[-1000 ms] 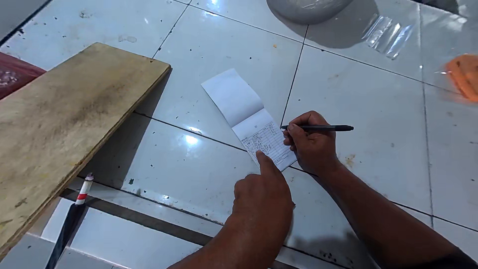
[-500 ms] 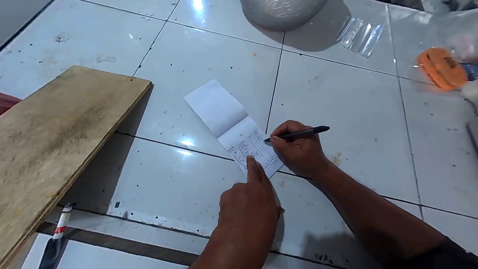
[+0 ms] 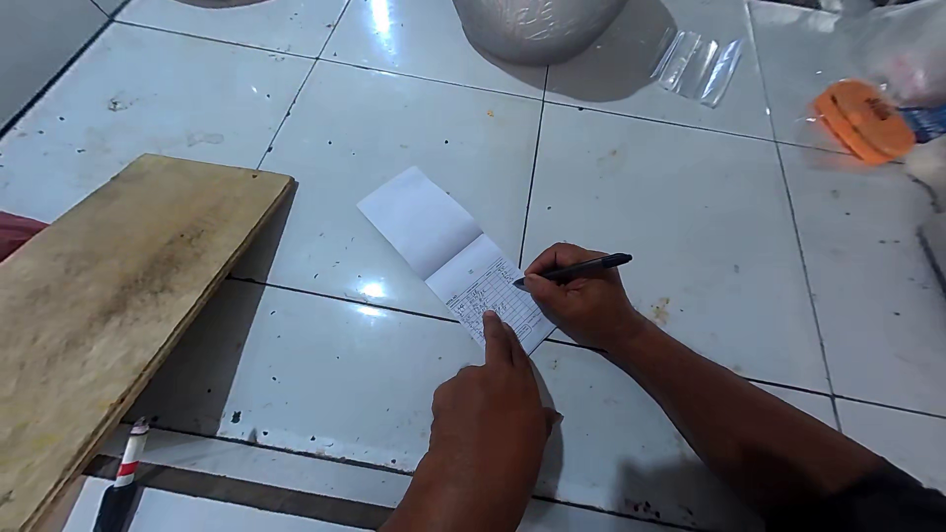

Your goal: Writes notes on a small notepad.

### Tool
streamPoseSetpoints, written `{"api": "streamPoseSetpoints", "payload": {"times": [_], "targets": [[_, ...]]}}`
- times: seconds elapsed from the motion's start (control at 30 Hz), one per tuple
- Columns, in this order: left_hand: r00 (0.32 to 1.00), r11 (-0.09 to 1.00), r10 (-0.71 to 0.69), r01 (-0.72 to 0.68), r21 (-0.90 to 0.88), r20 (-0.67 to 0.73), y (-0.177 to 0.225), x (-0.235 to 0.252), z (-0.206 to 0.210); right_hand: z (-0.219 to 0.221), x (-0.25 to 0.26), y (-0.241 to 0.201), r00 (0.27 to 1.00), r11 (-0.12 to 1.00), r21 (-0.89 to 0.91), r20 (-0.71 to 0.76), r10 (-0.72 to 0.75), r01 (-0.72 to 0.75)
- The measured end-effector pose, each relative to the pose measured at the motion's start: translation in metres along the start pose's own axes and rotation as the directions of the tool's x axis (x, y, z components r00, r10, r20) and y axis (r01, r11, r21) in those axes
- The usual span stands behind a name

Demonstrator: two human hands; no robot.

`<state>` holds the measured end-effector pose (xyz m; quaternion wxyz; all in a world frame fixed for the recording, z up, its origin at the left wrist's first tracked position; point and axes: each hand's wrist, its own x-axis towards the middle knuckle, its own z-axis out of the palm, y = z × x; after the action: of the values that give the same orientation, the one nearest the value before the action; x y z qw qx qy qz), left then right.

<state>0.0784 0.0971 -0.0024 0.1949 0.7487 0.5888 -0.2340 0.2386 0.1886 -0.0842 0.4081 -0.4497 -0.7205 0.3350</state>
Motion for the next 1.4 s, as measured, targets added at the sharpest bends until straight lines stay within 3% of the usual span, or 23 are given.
{"api": "streamPoseSetpoints", "payload": {"times": [1.23,1.4], "targets": [[0.999,1.000,0.003,-0.002,-0.016,0.032,-0.0007,0.0003,-0.0023,0.0021,0.0001,-0.0028,0.998,0.996,-0.079,-0.038,0.042,-0.044],[0.999,1.000,0.008,-0.007,-0.010,0.036,-0.0009,-0.0001,-0.0021,0.0012,-0.0006,-0.0026,0.998,0.999,0.030,-0.054,0.045,-0.044]]}}
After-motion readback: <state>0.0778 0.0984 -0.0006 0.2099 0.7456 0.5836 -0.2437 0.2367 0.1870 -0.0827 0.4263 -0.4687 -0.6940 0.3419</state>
